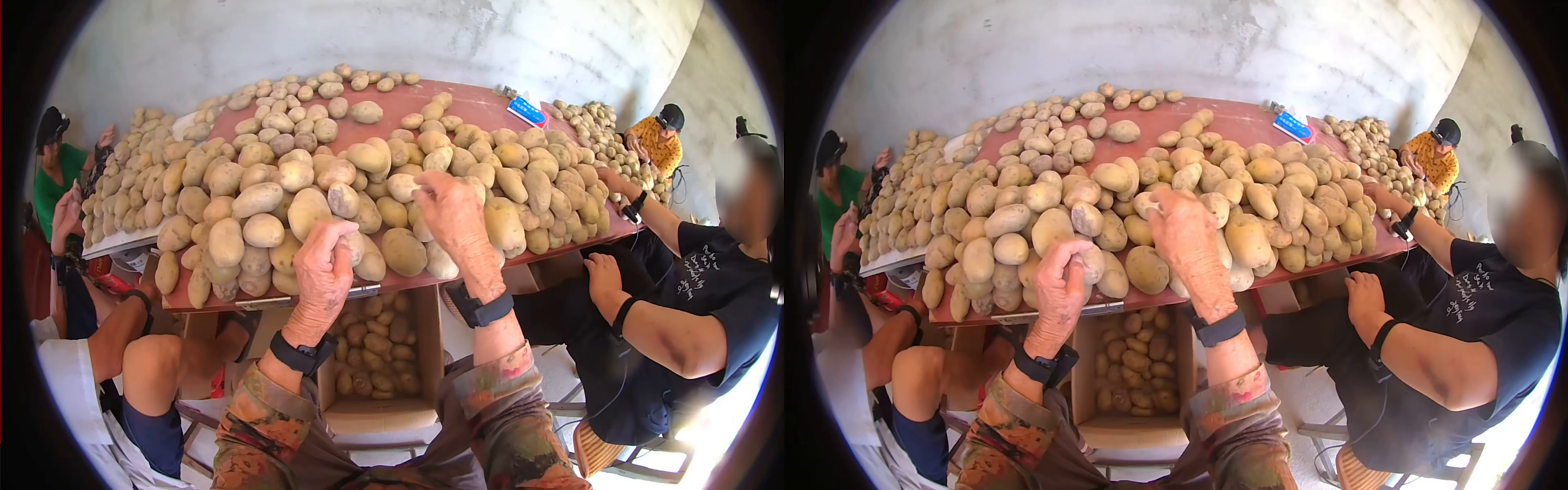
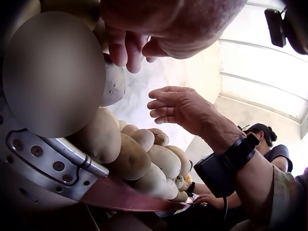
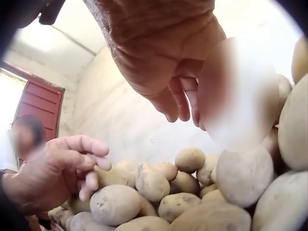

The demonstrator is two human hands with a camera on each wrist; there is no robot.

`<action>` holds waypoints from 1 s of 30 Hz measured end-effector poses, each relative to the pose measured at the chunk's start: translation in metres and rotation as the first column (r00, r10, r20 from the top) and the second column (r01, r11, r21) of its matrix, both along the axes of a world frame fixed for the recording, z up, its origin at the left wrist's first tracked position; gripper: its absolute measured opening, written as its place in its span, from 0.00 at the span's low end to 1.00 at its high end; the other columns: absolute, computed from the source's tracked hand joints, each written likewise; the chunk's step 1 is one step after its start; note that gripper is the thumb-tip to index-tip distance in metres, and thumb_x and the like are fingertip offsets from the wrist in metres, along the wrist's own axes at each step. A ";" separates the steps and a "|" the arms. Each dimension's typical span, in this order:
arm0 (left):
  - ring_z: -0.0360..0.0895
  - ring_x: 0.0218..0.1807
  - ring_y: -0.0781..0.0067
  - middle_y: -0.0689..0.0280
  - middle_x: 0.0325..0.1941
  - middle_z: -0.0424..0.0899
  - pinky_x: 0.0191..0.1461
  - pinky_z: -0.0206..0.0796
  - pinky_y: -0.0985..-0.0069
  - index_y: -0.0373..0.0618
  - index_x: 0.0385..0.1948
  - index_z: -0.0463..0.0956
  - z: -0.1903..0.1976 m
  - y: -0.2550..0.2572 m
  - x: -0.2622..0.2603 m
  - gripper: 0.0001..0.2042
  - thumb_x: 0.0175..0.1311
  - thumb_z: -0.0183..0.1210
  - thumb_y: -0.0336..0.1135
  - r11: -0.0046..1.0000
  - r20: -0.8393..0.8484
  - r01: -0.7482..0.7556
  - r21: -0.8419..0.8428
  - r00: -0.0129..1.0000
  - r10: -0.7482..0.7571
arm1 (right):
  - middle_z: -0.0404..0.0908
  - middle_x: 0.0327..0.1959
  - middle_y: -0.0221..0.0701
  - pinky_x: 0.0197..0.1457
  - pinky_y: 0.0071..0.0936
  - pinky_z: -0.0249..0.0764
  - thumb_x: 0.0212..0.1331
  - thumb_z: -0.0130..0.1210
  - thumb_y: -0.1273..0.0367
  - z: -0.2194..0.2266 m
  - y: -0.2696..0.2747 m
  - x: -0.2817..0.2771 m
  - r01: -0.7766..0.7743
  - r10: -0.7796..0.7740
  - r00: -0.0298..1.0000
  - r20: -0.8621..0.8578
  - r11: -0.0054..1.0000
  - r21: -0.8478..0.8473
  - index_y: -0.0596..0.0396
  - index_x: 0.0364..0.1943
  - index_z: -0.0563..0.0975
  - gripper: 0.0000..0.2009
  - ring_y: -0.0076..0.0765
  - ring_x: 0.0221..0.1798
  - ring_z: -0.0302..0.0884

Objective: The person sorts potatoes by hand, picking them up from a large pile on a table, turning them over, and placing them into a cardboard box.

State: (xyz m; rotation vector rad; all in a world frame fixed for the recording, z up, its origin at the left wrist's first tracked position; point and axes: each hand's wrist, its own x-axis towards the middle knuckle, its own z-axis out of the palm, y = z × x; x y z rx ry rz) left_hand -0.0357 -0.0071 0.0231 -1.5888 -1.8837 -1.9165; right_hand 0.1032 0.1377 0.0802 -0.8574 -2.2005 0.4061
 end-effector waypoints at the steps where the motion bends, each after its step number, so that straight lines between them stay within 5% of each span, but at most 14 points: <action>1: 0.78 0.34 0.65 0.58 0.35 0.79 0.38 0.70 0.74 0.39 0.40 0.79 0.001 0.000 0.001 0.12 0.60 0.50 0.15 1.000 -0.017 -0.004 -0.008 1.000 0.004 | 0.84 0.32 0.43 0.42 0.44 0.78 0.57 0.60 0.68 0.003 0.003 0.005 0.009 -0.010 1.000 -0.022 1.000 -0.005 0.54 0.38 0.80 0.08 0.52 0.38 0.83; 5: 0.78 0.31 0.65 0.58 0.33 0.79 0.36 0.69 0.73 0.40 0.40 0.79 0.003 0.000 0.003 0.12 0.60 0.50 0.15 1.000 -0.039 -0.001 -0.031 0.999 0.000 | 0.83 0.31 0.43 0.41 0.43 0.78 0.54 0.60 0.70 0.007 -0.005 0.006 -0.047 0.042 0.994 0.101 0.997 0.056 0.55 0.36 0.80 0.07 0.53 0.36 0.83; 8: 0.77 0.32 0.69 0.60 0.34 0.80 0.39 0.69 0.75 0.39 0.39 0.79 0.002 0.002 0.003 0.10 0.61 0.51 0.18 1.000 -0.080 -0.015 -0.021 0.997 0.013 | 0.83 0.30 0.40 0.50 0.42 0.76 0.50 0.59 0.73 -0.013 -0.034 -0.011 -0.127 0.073 0.929 0.363 0.984 0.125 0.55 0.34 0.80 0.06 0.48 0.39 0.83; 11: 0.78 0.31 0.58 0.58 0.33 0.79 0.36 0.71 0.71 0.41 0.38 0.79 0.001 0.003 0.003 0.12 0.55 0.53 0.16 0.999 -0.132 -0.030 -0.014 0.991 0.028 | 0.82 0.31 0.37 0.62 0.45 0.68 0.47 0.58 0.73 -0.047 -0.042 -0.009 -0.243 0.079 0.876 0.475 0.924 0.295 0.54 0.33 0.81 0.07 0.45 0.44 0.80; 12: 0.79 0.32 0.60 0.58 0.34 0.80 0.36 0.71 0.72 0.41 0.38 0.79 0.001 0.003 0.004 0.12 0.55 0.53 0.16 0.999 -0.168 -0.023 -0.023 0.986 0.019 | 0.81 0.34 0.37 0.68 0.51 0.57 0.46 0.59 0.73 -0.055 -0.042 -0.008 -0.249 0.060 0.851 0.522 0.921 0.300 0.54 0.33 0.81 0.08 0.47 0.51 0.76; 18: 0.79 0.31 0.62 0.58 0.36 0.81 0.34 0.71 0.72 0.41 0.37 0.79 -0.001 0.004 0.009 0.13 0.54 0.52 0.15 0.999 -0.288 0.041 -0.022 0.957 -0.046 | 0.79 0.40 0.42 0.67 0.51 0.58 0.46 0.59 0.72 -0.068 -0.041 0.000 -0.222 0.002 0.908 0.419 0.850 0.477 0.54 0.37 0.80 0.11 0.51 0.56 0.70; 21: 0.80 0.33 0.60 0.59 0.35 0.81 0.35 0.72 0.70 0.42 0.37 0.79 -0.002 0.005 0.009 0.13 0.52 0.53 0.16 0.998 -0.298 0.054 -0.023 0.953 -0.059 | 0.78 0.43 0.42 0.64 0.48 0.60 0.47 0.59 0.71 -0.052 -0.036 0.003 -0.237 0.077 0.911 0.406 0.902 0.361 0.54 0.38 0.80 0.12 0.50 0.56 0.71; 30: 0.80 0.33 0.56 0.62 0.34 0.79 0.33 0.74 0.64 0.44 0.35 0.77 -0.009 0.009 0.029 0.11 0.50 0.58 0.20 0.972 -0.414 0.192 -0.137 0.880 -0.232 | 0.76 0.42 0.40 0.51 0.43 0.70 0.49 0.59 0.70 -0.059 -0.009 0.017 -0.057 -0.134 0.893 0.430 0.913 0.404 0.52 0.39 0.79 0.11 0.47 0.49 0.74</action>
